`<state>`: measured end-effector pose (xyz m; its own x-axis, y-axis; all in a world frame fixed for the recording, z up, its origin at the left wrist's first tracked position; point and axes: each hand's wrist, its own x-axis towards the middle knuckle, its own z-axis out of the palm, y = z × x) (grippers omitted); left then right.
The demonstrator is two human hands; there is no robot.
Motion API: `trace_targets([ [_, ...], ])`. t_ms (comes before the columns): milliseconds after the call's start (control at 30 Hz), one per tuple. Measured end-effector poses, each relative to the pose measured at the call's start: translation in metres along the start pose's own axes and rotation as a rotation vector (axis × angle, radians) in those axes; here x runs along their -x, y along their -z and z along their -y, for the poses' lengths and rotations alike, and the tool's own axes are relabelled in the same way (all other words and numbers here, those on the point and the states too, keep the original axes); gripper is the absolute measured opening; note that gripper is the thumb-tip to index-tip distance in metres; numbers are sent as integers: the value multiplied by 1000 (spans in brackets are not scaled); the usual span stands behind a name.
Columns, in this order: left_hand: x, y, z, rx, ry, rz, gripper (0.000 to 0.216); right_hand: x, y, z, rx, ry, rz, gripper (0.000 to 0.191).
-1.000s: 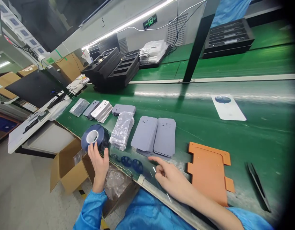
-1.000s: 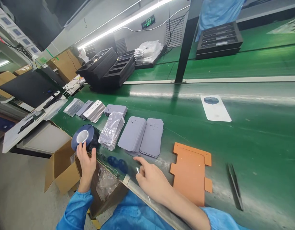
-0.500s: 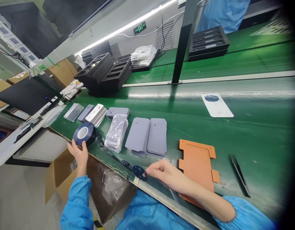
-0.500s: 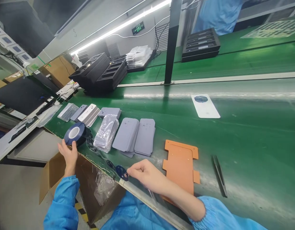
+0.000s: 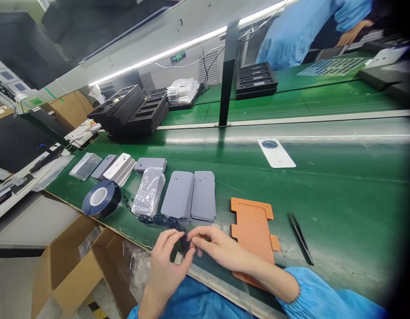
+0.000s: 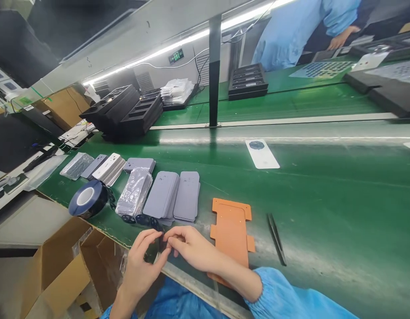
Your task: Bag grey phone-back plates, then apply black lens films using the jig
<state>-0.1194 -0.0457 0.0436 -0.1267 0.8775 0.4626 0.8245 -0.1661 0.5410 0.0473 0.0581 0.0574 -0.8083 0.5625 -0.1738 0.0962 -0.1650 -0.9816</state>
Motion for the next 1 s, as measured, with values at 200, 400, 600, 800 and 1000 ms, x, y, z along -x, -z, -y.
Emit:
trace_targets([
  [200, -8, 9, 20, 127, 160, -81, 14, -2, 2, -8, 100, -25, -69, 25],
  [400, -11, 33, 17, 356, 385, -437, 15, 0, 3, -14, 289, 5, -125, 25],
  [600, -16, 28, -10, 389, 187, -196, 19, 9, 6, 7, 213, 68, -305, 31],
  [800, -28, -8, -35, 340, -179, 16, 36, 23, 32, 21, -152, 9, -243, 39],
  [1000, -27, -17, -42, 319, -278, 28, 47, 44, 69, 14, -86, -27, -437, 31],
])
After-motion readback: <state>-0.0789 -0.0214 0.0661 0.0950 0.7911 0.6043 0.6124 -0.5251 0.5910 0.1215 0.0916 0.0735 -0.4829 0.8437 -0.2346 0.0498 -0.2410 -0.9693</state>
